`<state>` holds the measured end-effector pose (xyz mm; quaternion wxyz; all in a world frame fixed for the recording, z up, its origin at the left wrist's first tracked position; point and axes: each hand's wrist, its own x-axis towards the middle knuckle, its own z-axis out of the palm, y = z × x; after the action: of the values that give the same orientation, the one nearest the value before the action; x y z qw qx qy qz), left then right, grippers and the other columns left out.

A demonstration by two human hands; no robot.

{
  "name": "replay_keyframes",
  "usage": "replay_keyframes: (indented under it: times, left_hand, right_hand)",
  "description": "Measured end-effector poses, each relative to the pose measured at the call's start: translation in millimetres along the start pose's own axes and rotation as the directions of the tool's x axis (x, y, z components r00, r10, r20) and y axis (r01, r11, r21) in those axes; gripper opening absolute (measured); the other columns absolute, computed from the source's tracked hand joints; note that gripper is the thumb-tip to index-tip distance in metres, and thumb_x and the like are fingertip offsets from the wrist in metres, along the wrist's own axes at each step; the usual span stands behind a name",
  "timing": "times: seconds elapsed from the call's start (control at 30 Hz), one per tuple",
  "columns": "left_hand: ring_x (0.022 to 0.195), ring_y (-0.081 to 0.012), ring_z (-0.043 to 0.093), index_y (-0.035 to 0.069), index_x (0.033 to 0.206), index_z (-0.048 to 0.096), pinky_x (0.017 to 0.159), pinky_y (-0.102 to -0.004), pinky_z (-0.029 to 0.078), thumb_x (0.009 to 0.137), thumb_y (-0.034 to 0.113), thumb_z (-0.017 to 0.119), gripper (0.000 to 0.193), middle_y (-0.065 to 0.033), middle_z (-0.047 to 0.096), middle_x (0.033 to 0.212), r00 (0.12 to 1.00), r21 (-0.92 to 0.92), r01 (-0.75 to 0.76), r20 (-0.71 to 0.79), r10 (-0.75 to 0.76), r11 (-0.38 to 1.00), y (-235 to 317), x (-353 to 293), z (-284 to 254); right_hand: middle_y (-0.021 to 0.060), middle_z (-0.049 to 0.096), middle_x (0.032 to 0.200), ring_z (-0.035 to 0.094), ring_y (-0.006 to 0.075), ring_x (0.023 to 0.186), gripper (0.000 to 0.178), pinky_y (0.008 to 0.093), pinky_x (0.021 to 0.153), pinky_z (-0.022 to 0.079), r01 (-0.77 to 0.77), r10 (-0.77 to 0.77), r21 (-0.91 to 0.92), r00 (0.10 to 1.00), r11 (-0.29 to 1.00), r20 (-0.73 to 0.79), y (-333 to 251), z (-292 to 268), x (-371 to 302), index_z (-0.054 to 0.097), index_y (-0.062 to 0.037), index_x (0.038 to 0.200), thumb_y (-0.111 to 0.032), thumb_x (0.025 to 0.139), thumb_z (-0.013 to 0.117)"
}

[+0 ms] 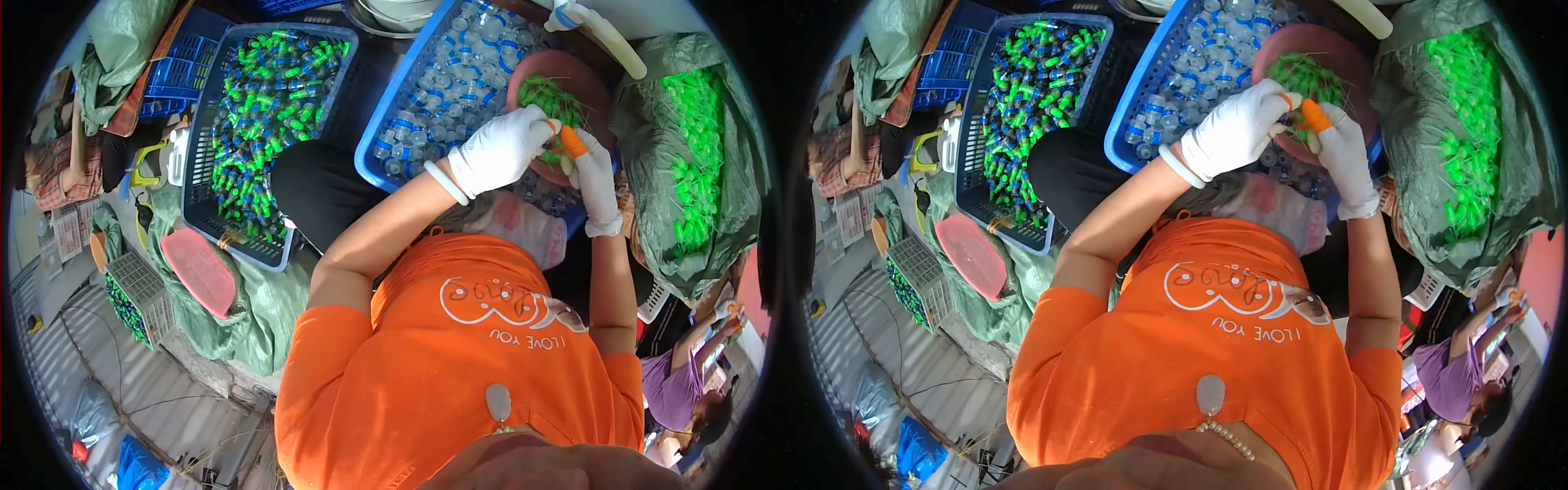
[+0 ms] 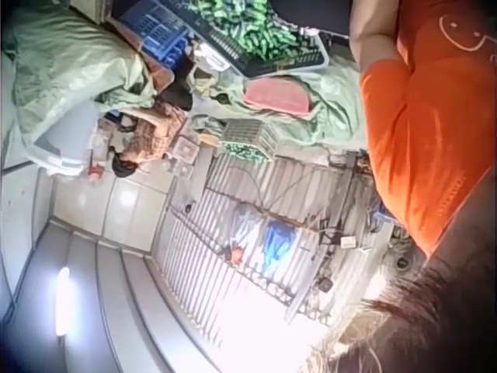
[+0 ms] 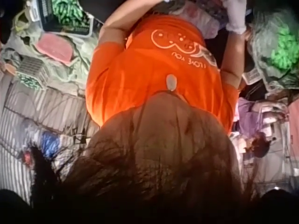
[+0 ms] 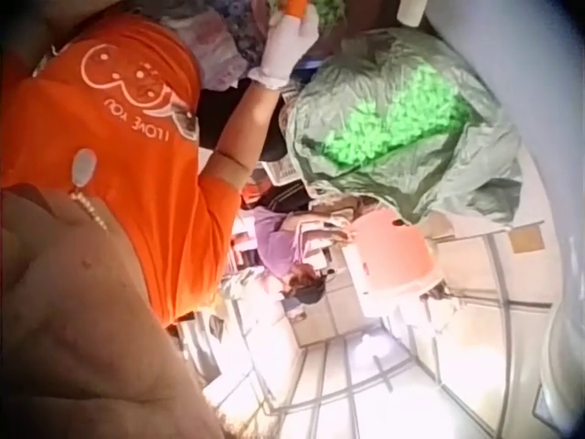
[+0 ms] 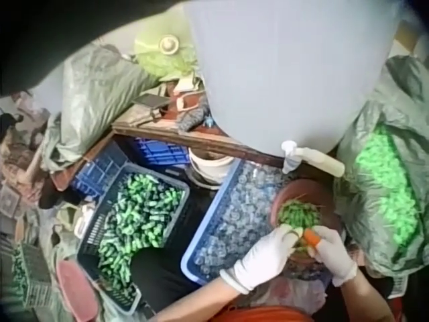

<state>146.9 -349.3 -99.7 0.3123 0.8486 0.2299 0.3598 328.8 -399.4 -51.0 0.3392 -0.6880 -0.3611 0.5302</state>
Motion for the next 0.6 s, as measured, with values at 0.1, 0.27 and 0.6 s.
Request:
replay_keyframes:
  times: [0.1,0.27,0.6]
  left_hand:
    - [0.092,-0.0362,0.059,-0.001,0.118,0.05,0.081,-0.0377,0.048,0.083,0.002,0.062,0.037,-0.0177,0.056,0.105,0.99,-0.216,0.122,-0.044,-0.135,0.969,-3.9,-7.6,1.2]
    - [0.09,-0.031,0.057,-0.001,0.119,0.05,0.084,-0.0366,0.046,0.088,0.005,0.058,0.033,-0.0168,0.054,0.104,0.979,-0.359,0.194,0.012,-0.203,0.913,-2.1,-15.2,4.8]
    - [0.095,-0.0317,0.057,0.001,0.112,0.057,0.085,-0.0392,0.045,0.084,0.004,0.064,0.03,-0.0169,0.057,0.105,0.95,0.281,0.285,-0.211,-0.231,0.916,-14.8,-72.4,-64.0]
  right_hand:
    - [0.0088,0.062,0.085,0.058,0.0176,0.072,0.02,0.0269,0.065,0.045,0.395,-0.428,-0.433,0.904,0.81,0.026,-0.3,4.8,-11.7,0.06,-0.002,0.106,-0.013,0.089,0.063]
    - [0.0202,0.062,0.085,0.063,0.035,0.079,0.019,0.0357,0.068,0.048,0.483,-0.563,-0.553,0.826,0.679,0.03,8.1,13.9,-16.9,0.059,-0.0029,0.103,-0.017,0.091,0.06]
    - [0.0199,0.064,0.098,0.063,0.0381,0.089,0.024,0.0433,0.076,0.049,0.495,-0.525,-0.542,0.844,0.679,0.113,13.4,23.6,17.0,0.06,-0.0031,0.105,-0.02,0.088,0.061]
